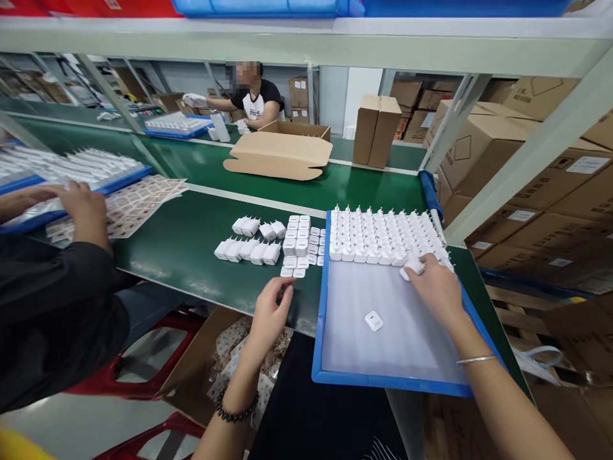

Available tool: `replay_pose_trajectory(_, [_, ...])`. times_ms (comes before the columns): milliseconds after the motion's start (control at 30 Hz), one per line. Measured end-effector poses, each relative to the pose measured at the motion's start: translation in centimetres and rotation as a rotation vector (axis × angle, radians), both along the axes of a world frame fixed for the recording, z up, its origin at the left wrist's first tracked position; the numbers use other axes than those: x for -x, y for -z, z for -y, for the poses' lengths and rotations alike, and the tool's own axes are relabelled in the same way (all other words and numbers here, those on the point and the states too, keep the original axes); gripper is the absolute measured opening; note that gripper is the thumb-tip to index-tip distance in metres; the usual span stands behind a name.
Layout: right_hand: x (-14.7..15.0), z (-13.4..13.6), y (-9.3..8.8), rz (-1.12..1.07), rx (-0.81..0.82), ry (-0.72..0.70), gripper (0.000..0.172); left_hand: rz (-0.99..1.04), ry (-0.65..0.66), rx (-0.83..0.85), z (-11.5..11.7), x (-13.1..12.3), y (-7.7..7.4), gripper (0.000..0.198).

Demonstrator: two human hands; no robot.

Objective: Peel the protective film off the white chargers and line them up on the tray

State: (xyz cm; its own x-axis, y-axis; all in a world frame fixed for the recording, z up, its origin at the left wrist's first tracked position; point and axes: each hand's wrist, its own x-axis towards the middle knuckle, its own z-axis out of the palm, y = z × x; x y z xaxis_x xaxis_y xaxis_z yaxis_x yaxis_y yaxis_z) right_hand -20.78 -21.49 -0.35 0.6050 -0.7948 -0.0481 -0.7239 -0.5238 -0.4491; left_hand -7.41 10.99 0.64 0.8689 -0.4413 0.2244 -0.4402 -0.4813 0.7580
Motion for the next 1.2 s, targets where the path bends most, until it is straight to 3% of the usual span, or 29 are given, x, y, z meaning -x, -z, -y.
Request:
replay_pose_trajectory(200, [-0.2, -0.4, 0.4, -0.111, 0.072, 0.017, 0.064, 0.178, -0.222, -0.129, -2.2, -3.8, 0.3, 0.031])
replay_pose_trajectory(367, [1.3, -2.1, -0.8, -0.148, 0.072, 0.039, 0.075, 0.270, -0.258, -0.248, -1.2, -5.5, 0.5, 0.045])
replay_pose_trajectory(467, [2.6, -4.0, -0.5, -0.100, 0.002, -0.041, 0.065, 0.341, -0.215, -0.438, -0.2, -6.1, 0.6, 0.048])
replay_pose_trajectory(600, [4.2, -7.0, 1.5, -0.020, -0.153, -0.202, 0.043, 0.425, -0.186, -0.585, 0.6, -6.1, 0.3, 0.046])
replay_pose_trajectory(733, [5.4, -9.3, 3.3, 0.069, -0.195, -0.223, 0.044, 0.469, -0.180, -0.670, 0.9, -5.5, -0.5, 0.040])
replay_pose_trajectory(1033, [4.5, -10.7, 4.8, 0.180, -0.169, -0.279, 0.014, 0.450, -0.189, -0.847, 0.9, -2.2, -2.2, 0.040])
replay_pose_trajectory(1133, [3.9, -11.0, 4.9, 0.165, -0.178, -0.315, 0.014, 0.443, -0.163, -0.884, -0.1, -2.5, -2.5, 0.056])
replay_pose_trajectory(1200, [3.8, -11.2, 4.7, 0.153, -0.183, -0.298, 0.010, 0.474, -0.067, -0.886, -1.0, -3.5, -2.5, 0.067])
